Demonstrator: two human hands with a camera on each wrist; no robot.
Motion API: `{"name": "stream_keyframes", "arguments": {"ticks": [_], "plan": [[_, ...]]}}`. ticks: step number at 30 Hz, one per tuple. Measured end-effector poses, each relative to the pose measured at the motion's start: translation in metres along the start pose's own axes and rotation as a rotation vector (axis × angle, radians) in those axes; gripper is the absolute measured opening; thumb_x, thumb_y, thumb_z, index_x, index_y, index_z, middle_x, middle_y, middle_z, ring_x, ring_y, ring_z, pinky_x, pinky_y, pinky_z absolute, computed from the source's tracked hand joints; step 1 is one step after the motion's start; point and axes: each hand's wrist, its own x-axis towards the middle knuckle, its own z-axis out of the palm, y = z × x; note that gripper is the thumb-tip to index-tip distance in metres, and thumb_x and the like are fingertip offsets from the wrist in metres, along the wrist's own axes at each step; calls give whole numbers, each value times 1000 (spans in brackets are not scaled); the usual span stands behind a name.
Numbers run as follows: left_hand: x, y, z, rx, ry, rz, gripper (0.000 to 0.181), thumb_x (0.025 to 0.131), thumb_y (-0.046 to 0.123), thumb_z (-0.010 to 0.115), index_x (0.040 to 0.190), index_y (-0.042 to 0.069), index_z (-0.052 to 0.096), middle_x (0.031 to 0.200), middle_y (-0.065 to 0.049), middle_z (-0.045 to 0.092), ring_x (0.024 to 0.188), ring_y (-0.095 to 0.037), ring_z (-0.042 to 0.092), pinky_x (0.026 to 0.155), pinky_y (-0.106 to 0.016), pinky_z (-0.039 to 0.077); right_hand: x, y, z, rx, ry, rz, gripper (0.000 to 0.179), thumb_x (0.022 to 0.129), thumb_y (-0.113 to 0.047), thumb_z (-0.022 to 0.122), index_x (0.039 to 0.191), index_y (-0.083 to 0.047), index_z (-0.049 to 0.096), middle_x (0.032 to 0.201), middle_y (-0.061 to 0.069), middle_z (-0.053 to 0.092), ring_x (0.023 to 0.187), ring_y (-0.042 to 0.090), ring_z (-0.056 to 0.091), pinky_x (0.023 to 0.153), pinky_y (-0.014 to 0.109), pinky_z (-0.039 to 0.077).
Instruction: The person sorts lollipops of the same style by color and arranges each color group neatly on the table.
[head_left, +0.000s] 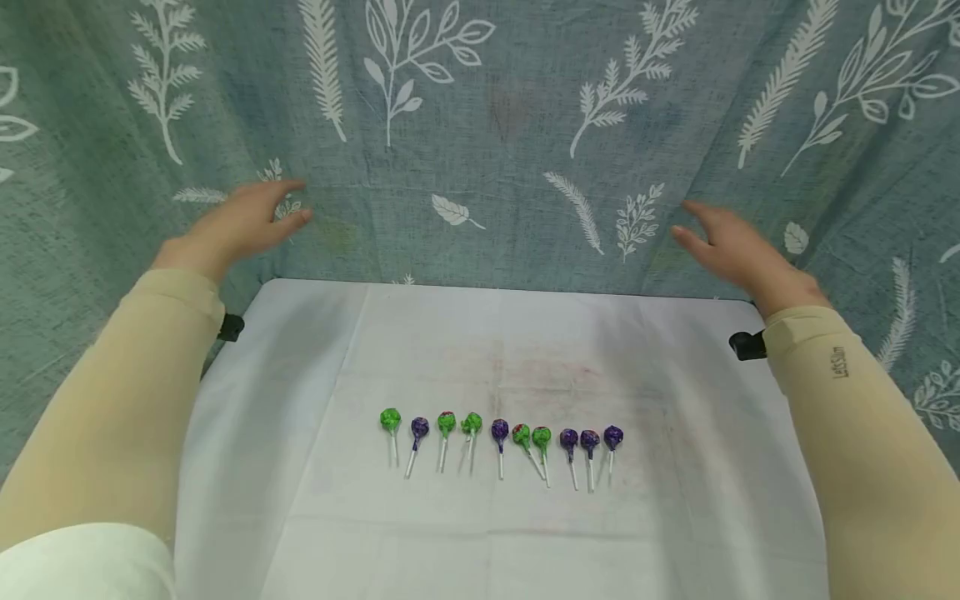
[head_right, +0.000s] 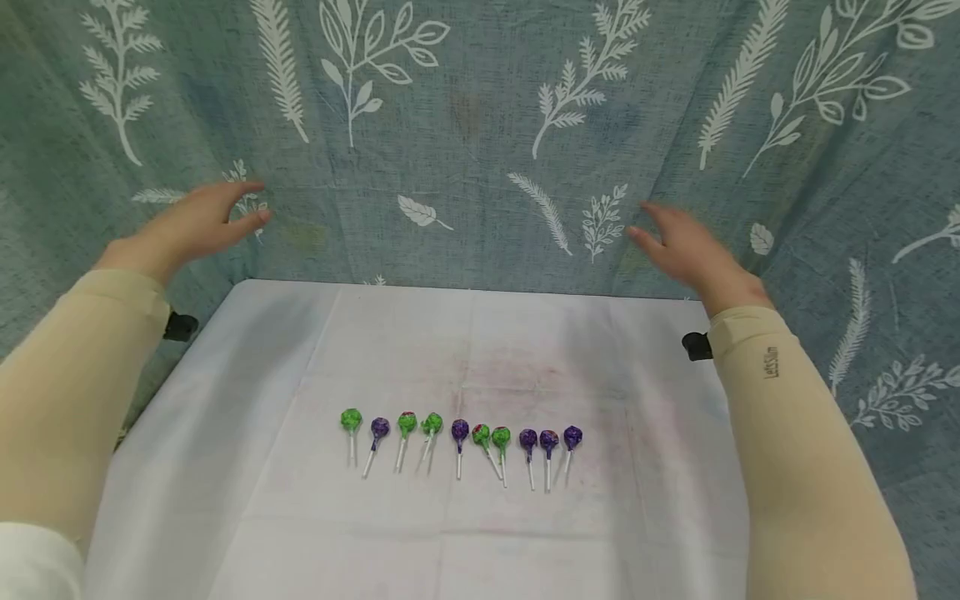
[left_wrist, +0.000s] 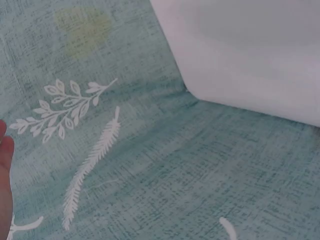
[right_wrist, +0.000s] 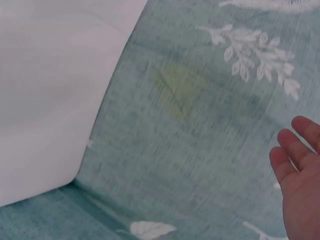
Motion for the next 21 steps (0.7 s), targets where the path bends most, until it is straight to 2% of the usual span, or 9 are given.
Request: {"name": "stream_keyframes", "arguments": {"ticks": [6,12,21], "plan": [[-6,2,7,-32,3,34,70,92,53,34,146,15,10,146,-20,14,129,-45,14,95,-64,15,2,-11,12,-1,-7,-34,70,92,-56,28,146,-19,4,147,19,10,131,43,11,97,63,14],[-8,8,22,-31,-3,68,69,92,53,35,145,14,14,145,-21,18,126,-45,22,95,-63,18,0,-19,27,14,-13,-63,70,90,-58,30,146,-23,6,148,16,11,131,41,12,97,63,14],[-14,25,43,-69,15,101,66,90,55,37,145,24,16,148,-10,16,133,-36,12,98,-61,14,-6,-35,48,65,-30,-122,63,90,-56,35,144,-33,10,148,8,16,132,35,16,97,61,18]]}}
